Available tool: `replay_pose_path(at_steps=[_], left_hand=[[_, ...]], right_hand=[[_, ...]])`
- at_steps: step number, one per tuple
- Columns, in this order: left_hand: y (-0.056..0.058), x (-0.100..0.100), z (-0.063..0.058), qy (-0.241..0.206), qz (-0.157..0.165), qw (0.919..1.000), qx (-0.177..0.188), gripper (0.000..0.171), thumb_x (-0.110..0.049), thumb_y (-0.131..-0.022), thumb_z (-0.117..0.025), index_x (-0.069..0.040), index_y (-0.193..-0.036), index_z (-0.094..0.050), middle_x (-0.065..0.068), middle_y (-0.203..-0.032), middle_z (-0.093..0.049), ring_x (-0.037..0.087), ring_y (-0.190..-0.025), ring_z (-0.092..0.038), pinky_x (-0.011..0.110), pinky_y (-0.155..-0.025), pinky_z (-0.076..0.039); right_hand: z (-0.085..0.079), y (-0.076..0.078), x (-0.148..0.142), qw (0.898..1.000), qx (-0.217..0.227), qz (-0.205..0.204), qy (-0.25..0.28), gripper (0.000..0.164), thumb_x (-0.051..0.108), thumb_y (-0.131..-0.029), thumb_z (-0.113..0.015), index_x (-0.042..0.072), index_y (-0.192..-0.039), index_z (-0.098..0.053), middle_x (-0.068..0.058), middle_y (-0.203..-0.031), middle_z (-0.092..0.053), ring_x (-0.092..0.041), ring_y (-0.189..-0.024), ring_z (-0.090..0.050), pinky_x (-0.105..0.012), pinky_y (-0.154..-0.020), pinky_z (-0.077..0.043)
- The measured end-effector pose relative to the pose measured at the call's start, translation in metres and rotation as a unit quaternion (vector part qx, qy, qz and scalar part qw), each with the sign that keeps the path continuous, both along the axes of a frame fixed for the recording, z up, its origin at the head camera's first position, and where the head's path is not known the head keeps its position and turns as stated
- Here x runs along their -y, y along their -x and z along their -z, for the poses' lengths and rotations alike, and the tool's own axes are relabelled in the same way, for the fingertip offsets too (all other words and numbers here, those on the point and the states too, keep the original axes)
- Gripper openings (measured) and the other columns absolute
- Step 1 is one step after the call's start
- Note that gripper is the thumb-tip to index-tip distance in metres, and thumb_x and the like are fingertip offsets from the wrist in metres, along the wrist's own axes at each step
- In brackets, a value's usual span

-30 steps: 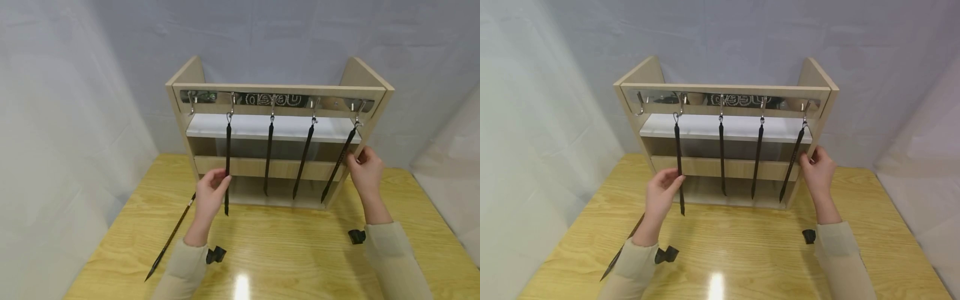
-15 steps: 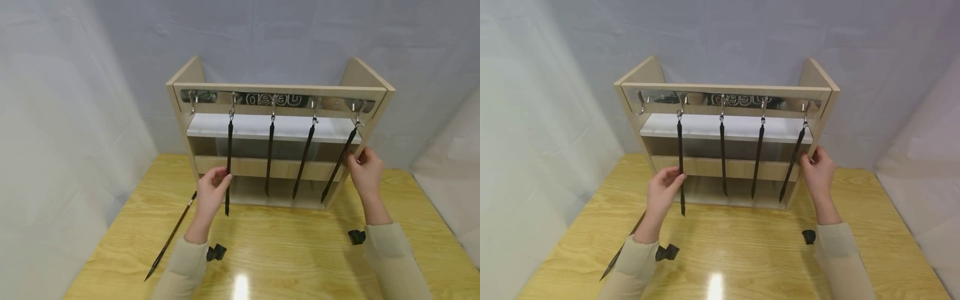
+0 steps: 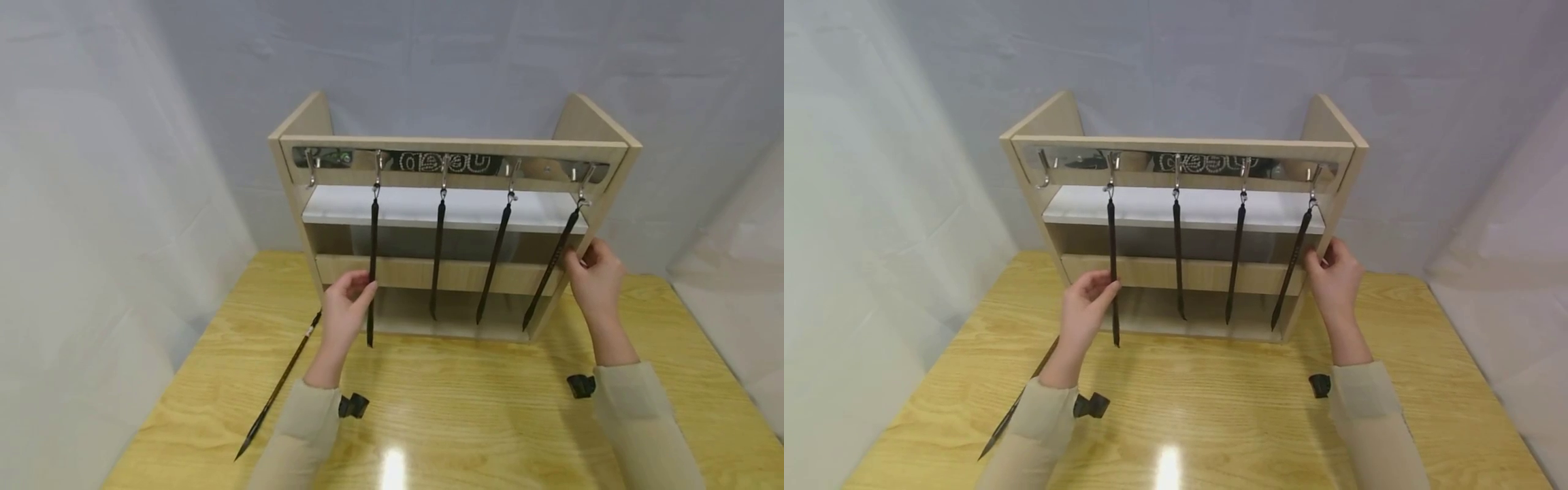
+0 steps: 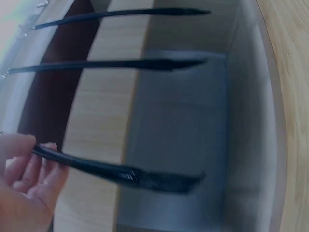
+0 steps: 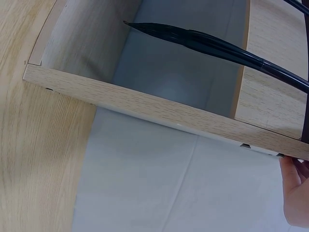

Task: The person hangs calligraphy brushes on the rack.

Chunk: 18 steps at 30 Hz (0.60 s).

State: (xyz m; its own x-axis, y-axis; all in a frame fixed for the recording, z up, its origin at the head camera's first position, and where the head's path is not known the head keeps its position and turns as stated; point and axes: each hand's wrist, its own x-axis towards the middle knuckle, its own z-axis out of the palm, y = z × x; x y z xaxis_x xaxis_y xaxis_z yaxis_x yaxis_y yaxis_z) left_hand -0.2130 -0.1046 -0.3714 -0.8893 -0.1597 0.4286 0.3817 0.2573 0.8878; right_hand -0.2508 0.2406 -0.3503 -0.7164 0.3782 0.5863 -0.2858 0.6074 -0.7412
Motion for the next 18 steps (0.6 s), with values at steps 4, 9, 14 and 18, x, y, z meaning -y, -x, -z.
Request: replay_pose_path(at_steps=[4, 9, 14, 18], left_hand=[[0.009, 0.002, 0.006, -0.012, 0.021, 0.9997, -0.001, 0.022, -0.004, -0.081, -0.063, 0.006, -0.100, -0.059, 0.018, -0.094, -0.061, 0.026, -0.085, -0.060, 0.029, -0.073, -0.050], [0.016, 0.005, 0.008, -0.005, 0.030, 0.9995, -0.007, 0.022, -0.003, -0.079, -0.064, 0.007, -0.099, -0.059, 0.019, -0.094, -0.061, 0.026, -0.086, -0.059, 0.027, -0.072, -0.050], [0.019, 0.003, 0.009, 0.034, 0.023, 0.9991, -0.015, 0.022, -0.006, -0.080, -0.065, 0.004, -0.099, -0.061, 0.017, -0.092, -0.062, 0.025, -0.083, -0.060, 0.032, -0.071, -0.051], [0.022, 0.002, 0.011, 0.039, 0.016, 0.9988, -0.027, 0.020, -0.006, -0.080, -0.064, 0.004, -0.097, -0.062, 0.017, -0.092, -0.063, 0.026, -0.082, -0.061, 0.033, -0.070, -0.051]], right_hand=[[0.000, 0.000, 0.000, 1.000, -0.002, 0.003, -0.003, 0.018, 0.007, -0.079, -0.054, -0.008, -0.088, -0.060, -0.022, -0.081, -0.063, 0.015, -0.060, -0.045, -0.004, -0.052, -0.036], [0.000, 0.000, 0.000, 1.000, -0.012, 0.003, -0.007, 0.017, 0.006, -0.079, -0.055, -0.008, -0.087, -0.060, -0.022, -0.079, -0.063, 0.015, -0.059, -0.044, -0.004, -0.051, -0.035], [0.000, 0.000, 0.001, 1.000, -0.020, -0.009, 0.005, 0.017, 0.005, -0.079, -0.054, -0.009, -0.088, -0.060, -0.022, -0.081, -0.062, 0.016, -0.062, -0.046, -0.004, -0.052, -0.036], [0.000, 0.001, 0.001, 1.000, -0.027, -0.011, 0.004, 0.017, 0.004, -0.079, -0.054, -0.009, -0.088, -0.060, -0.022, -0.080, -0.062, 0.016, -0.061, -0.046, -0.004, -0.052, -0.036]])
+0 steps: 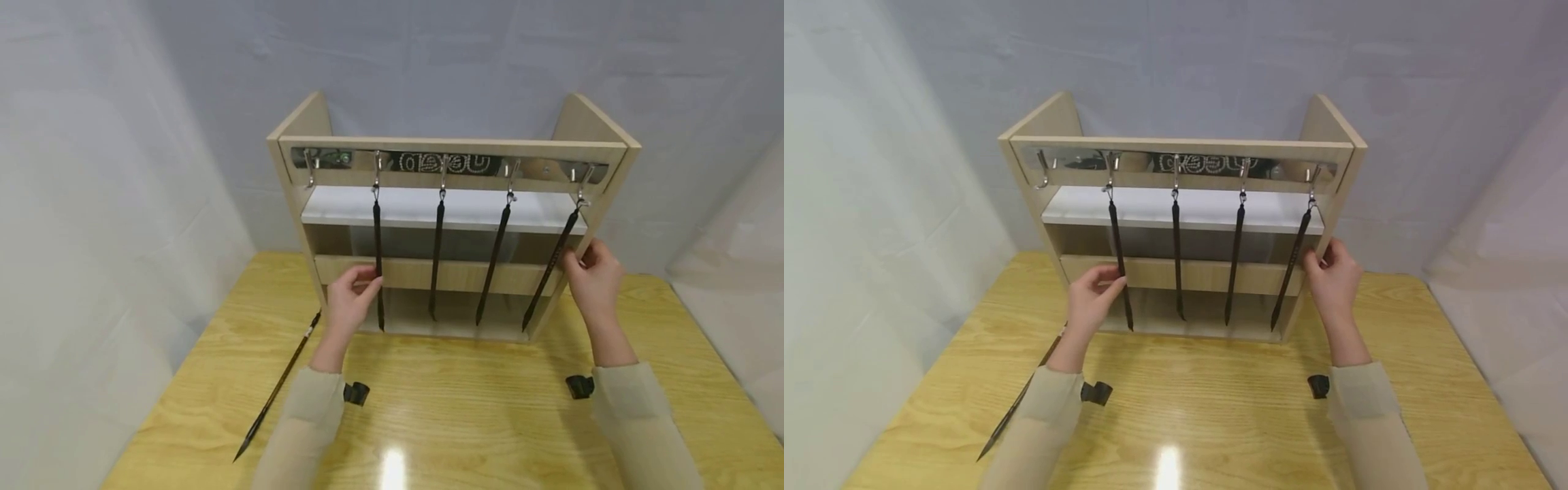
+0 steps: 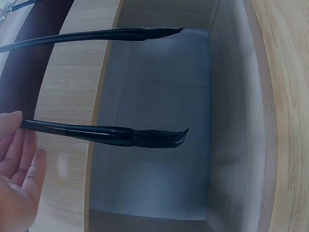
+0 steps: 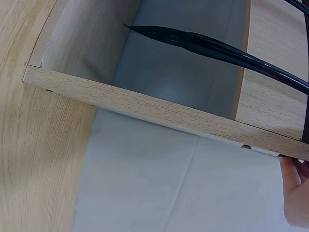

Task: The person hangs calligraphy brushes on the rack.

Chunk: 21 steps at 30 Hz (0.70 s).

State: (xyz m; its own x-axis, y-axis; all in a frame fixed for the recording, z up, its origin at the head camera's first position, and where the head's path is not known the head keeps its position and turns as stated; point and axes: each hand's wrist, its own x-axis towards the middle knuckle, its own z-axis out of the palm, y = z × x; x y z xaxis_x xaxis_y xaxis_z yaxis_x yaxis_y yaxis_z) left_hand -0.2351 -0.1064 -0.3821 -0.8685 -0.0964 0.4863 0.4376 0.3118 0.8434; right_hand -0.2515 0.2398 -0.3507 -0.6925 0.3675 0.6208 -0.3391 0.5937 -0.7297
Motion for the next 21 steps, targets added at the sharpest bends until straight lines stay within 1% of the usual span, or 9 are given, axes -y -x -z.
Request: replay_pose_path(at_steps=[6, 12, 17, 21], left_hand=[[0.0062, -0.0006, 0.0013, 0.004, -0.010, 0.9999, 0.002, 0.019, -0.006, -0.079, -0.065, 0.004, -0.096, -0.062, 0.016, -0.092, -0.063, 0.026, -0.081, -0.061, 0.031, -0.070, -0.051], [0.0084, -0.0004, 0.0007, 0.007, -0.014, 0.9999, 0.004, 0.020, -0.006, -0.079, -0.065, 0.005, -0.096, -0.061, 0.017, -0.093, -0.062, 0.027, -0.081, -0.061, 0.031, -0.070, -0.051], [0.0095, -0.0004, 0.0006, -0.002, -0.015, 0.9999, 0.001, 0.020, -0.005, -0.079, -0.065, 0.005, -0.096, -0.061, 0.018, -0.093, -0.062, 0.028, -0.081, -0.061, 0.031, -0.070, -0.051], [0.0104, -0.0005, 0.0014, -0.012, -0.012, 0.9998, -0.005, 0.020, -0.004, -0.079, -0.065, 0.006, -0.095, -0.061, 0.020, -0.092, -0.062, 0.030, -0.081, -0.061, 0.035, -0.070, -0.051]], right_hand=[[-0.0006, -0.0002, 0.0005, 1.000, 0.004, -0.002, 0.001, 0.019, 0.004, -0.079, -0.054, -0.010, -0.090, -0.060, -0.023, -0.081, -0.062, 0.017, -0.062, -0.046, -0.003, -0.053, -0.037], [-0.0010, -0.0004, 0.0013, 1.000, 0.009, 0.002, 0.000, 0.018, 0.004, -0.079, -0.054, -0.010, -0.089, -0.059, -0.024, -0.081, -0.062, 0.016, -0.061, -0.045, -0.004, -0.052, -0.036], [-0.0008, -0.0005, 0.0009, 1.000, 0.015, 0.005, -0.003, 0.018, 0.005, -0.079, -0.054, -0.009, -0.089, -0.060, -0.021, -0.080, -0.062, 0.013, -0.060, -0.045, -0.004, -0.052, -0.036], [-0.0009, -0.0010, 0.0010, 1.000, 0.017, 0.003, 0.000, 0.019, 0.005, -0.080, -0.054, -0.009, -0.090, -0.060, -0.022, -0.081, -0.062, 0.013, -0.060, -0.045, -0.004, -0.052, -0.036]])
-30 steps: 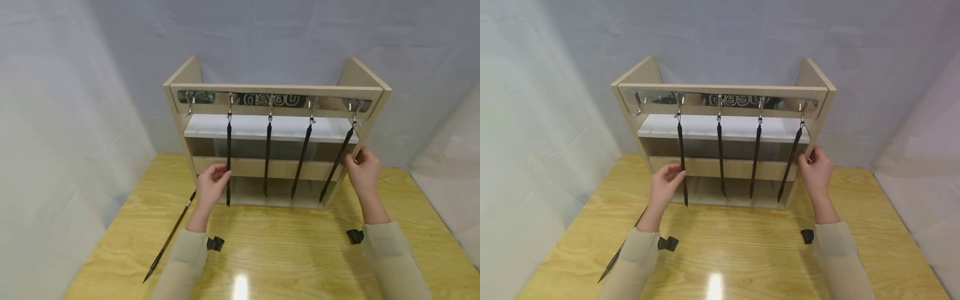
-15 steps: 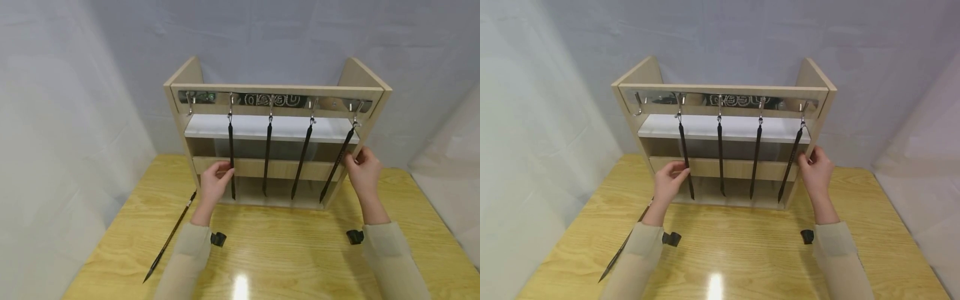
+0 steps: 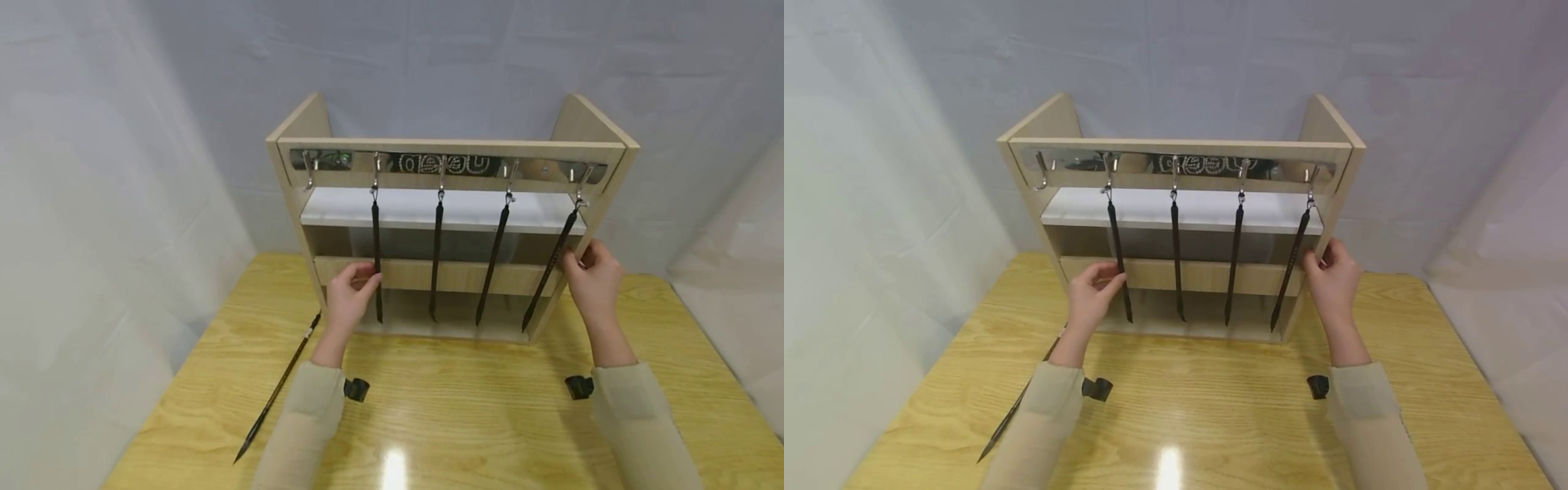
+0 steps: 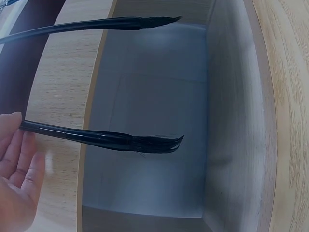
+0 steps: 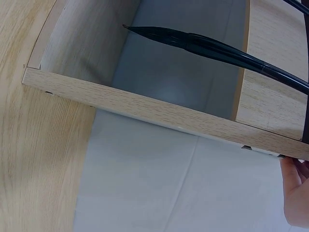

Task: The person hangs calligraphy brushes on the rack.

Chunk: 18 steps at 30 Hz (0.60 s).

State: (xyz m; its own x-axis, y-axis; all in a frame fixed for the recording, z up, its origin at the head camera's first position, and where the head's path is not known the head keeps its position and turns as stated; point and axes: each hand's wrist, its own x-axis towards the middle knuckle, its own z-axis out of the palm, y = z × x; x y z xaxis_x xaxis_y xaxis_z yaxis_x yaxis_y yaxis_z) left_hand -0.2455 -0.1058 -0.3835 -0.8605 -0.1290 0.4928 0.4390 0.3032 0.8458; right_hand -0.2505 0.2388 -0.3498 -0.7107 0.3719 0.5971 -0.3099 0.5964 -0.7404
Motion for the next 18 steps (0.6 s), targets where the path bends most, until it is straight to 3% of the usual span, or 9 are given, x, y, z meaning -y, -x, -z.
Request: replay_pose_path(at_steps=[4, 11, 18], left_hand=[[0.0008, -0.0006, 0.0007, -0.006, 0.003, 1.0000, -0.006, 0.021, -0.004, -0.078, -0.065, 0.007, -0.095, -0.061, 0.021, -0.092, -0.062, 0.031, -0.081, -0.061, 0.038, -0.070, -0.051], [0.0019, -0.0019, 0.0014, 0.003, -0.004, 1.0000, 0.001, 0.018, -0.004, -0.078, -0.065, 0.006, -0.094, -0.062, 0.018, -0.092, -0.063, 0.027, -0.079, -0.062, 0.028, -0.068, -0.051], [0.0021, -0.0024, 0.0020, -0.001, 0.002, 1.0000, -0.006, 0.017, -0.003, -0.078, -0.065, 0.005, -0.092, -0.062, 0.017, -0.090, -0.063, 0.026, -0.078, -0.062, 0.026, -0.066, -0.051]], right_hand=[[-0.0001, -0.0007, 0.0002, 1.000, 0.003, 0.002, 0.000, 0.020, 0.007, -0.080, -0.054, -0.009, -0.090, -0.059, -0.022, -0.082, -0.062, 0.015, -0.062, -0.045, -0.004, -0.053, -0.036], [0.0000, -0.0007, 0.0008, 1.000, -0.006, 0.004, 0.000, 0.018, 0.005, -0.079, -0.055, -0.009, -0.088, -0.060, -0.022, -0.079, -0.063, 0.016, -0.060, -0.045, -0.004, -0.052, -0.036], [-0.0009, -0.0002, 0.0016, 1.000, -0.008, 0.008, 0.004, 0.018, 0.005, -0.079, -0.055, -0.009, -0.088, -0.060, -0.024, -0.080, -0.062, 0.017, -0.061, -0.045, -0.004, -0.052, -0.036]])
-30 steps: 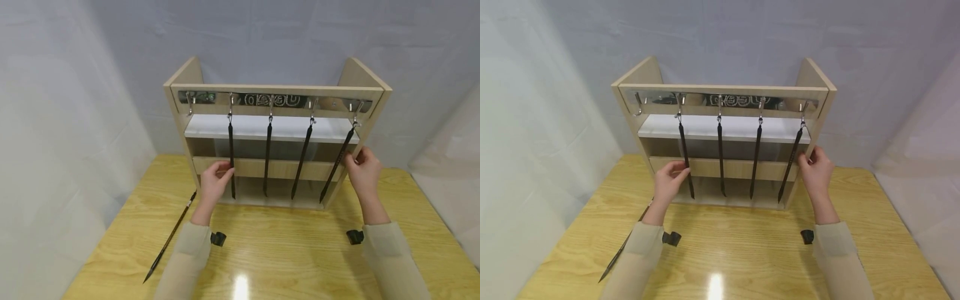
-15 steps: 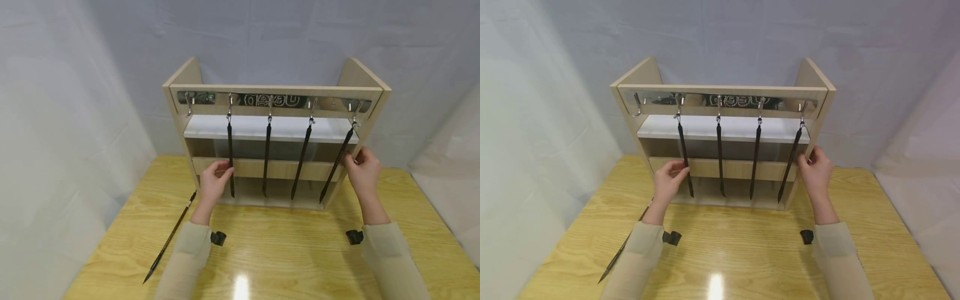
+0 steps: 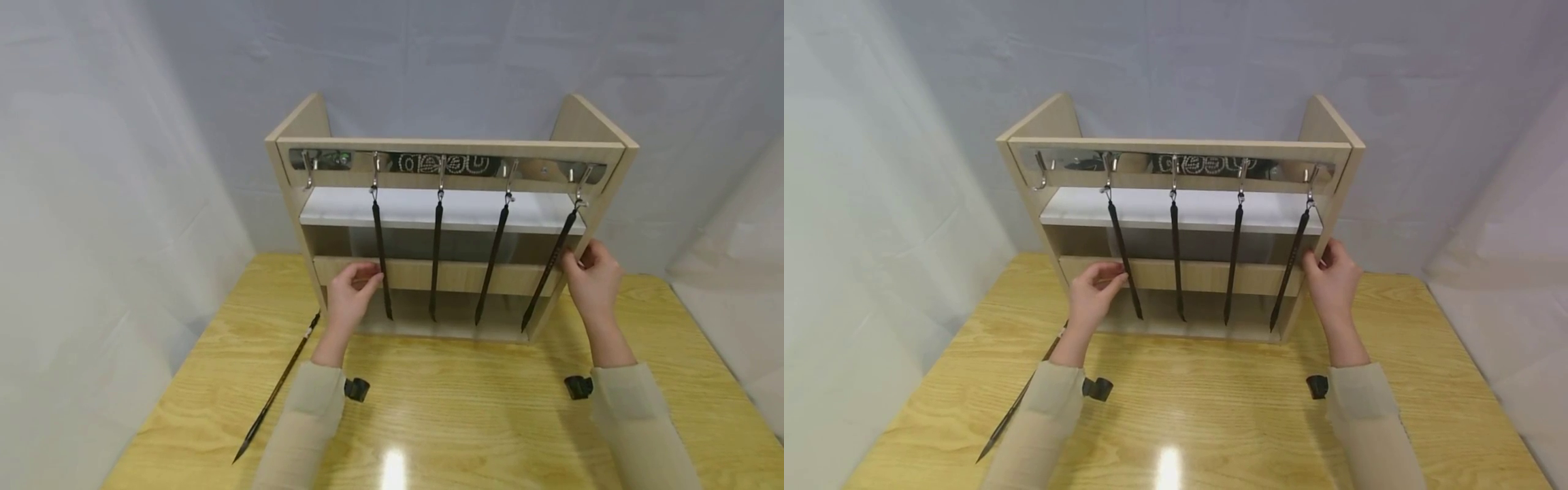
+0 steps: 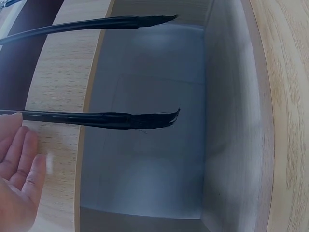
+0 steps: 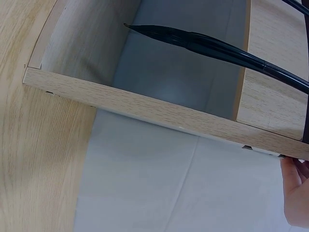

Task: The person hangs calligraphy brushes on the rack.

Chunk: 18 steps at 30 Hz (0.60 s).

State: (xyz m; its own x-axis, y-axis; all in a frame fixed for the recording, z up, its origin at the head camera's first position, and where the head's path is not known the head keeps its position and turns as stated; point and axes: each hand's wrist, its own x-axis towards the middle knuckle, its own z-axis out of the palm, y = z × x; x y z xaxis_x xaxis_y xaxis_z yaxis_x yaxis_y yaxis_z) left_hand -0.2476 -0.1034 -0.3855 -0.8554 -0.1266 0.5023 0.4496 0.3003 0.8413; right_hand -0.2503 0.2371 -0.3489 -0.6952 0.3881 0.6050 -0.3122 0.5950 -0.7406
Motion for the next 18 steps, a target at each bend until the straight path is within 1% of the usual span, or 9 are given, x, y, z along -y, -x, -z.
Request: replay_pose_path(at_steps=[3, 7, 10, 13, 15, 18], left_hand=[[0.000, 0.000, 0.000, 0.001, 0.003, 1.0000, -0.005, 0.017, -0.003, -0.078, -0.065, 0.006, -0.092, -0.062, 0.018, -0.090, -0.063, 0.027, -0.078, -0.062, 0.028, -0.067, -0.052], [-0.002, 0.001, 0.000, 0.011, -0.002, 0.9999, -0.003, 0.018, -0.004, -0.079, -0.065, 0.005, -0.093, -0.062, 0.017, -0.090, -0.063, 0.027, -0.078, -0.062, 0.030, -0.067, -0.052], [-0.003, 0.002, 0.001, 0.021, -0.007, 0.9998, 0.003, 0.017, -0.006, -0.079, -0.065, 0.003, -0.094, -0.062, 0.016, -0.090, -0.063, 0.026, -0.078, -0.062, 0.031, -0.068, -0.051], [-0.004, 0.003, 0.002, 0.024, -0.006, 0.9997, 0.002, 0.017, -0.007, -0.079, -0.065, 0.002, -0.093, -0.063, 0.015, -0.090, -0.063, 0.025, -0.077, -0.062, 0.031, -0.068, -0.051], [-0.010, 0.001, -0.005, 0.022, -0.003, 0.9997, 0.000, 0.016, -0.003, -0.079, -0.064, 0.005, -0.092, -0.062, 0.018, -0.089, -0.063, 0.028, -0.078, -0.061, 0.035, -0.068, -0.051], [-0.011, 0.001, -0.004, 0.028, -0.006, 0.9996, -0.007, 0.016, -0.003, -0.078, -0.065, 0.006, -0.091, -0.062, 0.018, -0.087, -0.063, 0.028, -0.077, -0.061, 0.033, -0.068, -0.051]], right_hand=[[0.000, 0.000, 0.000, 1.000, 0.001, -0.001, 0.003, 0.018, 0.005, -0.079, -0.055, -0.009, -0.089, -0.060, -0.024, -0.082, -0.062, 0.013, -0.063, -0.049, -0.004, -0.053, -0.037], [0.001, 0.000, 0.000, 1.000, 0.000, -0.006, 0.005, 0.018, 0.005, -0.078, -0.055, -0.010, -0.089, -0.060, -0.023, -0.082, -0.063, 0.004, -0.067, -0.054, -0.004, -0.054, -0.038], [0.001, 0.001, 0.000, 1.000, -0.002, -0.012, 0.006, 0.018, 0.004, -0.078, -0.055, -0.010, -0.089, -0.060, -0.023, -0.082, -0.063, 0.007, -0.065, -0.053, -0.004, -0.053, -0.037], [0.001, 0.001, 0.001, 1.000, -0.003, -0.013, 0.007, 0.017, 0.003, -0.078, -0.054, -0.011, -0.088, -0.059, -0.023, -0.080, -0.062, 0.014, -0.062, -0.047, -0.004, -0.052, -0.037], [0.001, 0.001, 0.001, 1.000, -0.004, -0.012, 0.008, 0.018, 0.002, -0.078, -0.054, -0.011, -0.089, -0.059, -0.023, -0.079, -0.062, 0.015, -0.061, -0.046, -0.004, -0.052, -0.037], [0.001, 0.000, 0.000, 1.000, -0.006, -0.009, 0.009, 0.018, 0.002, -0.078, -0.054, -0.011, -0.089, -0.059, -0.023, -0.079, -0.062, 0.015, -0.060, -0.046, -0.004, -0.052, -0.036]])
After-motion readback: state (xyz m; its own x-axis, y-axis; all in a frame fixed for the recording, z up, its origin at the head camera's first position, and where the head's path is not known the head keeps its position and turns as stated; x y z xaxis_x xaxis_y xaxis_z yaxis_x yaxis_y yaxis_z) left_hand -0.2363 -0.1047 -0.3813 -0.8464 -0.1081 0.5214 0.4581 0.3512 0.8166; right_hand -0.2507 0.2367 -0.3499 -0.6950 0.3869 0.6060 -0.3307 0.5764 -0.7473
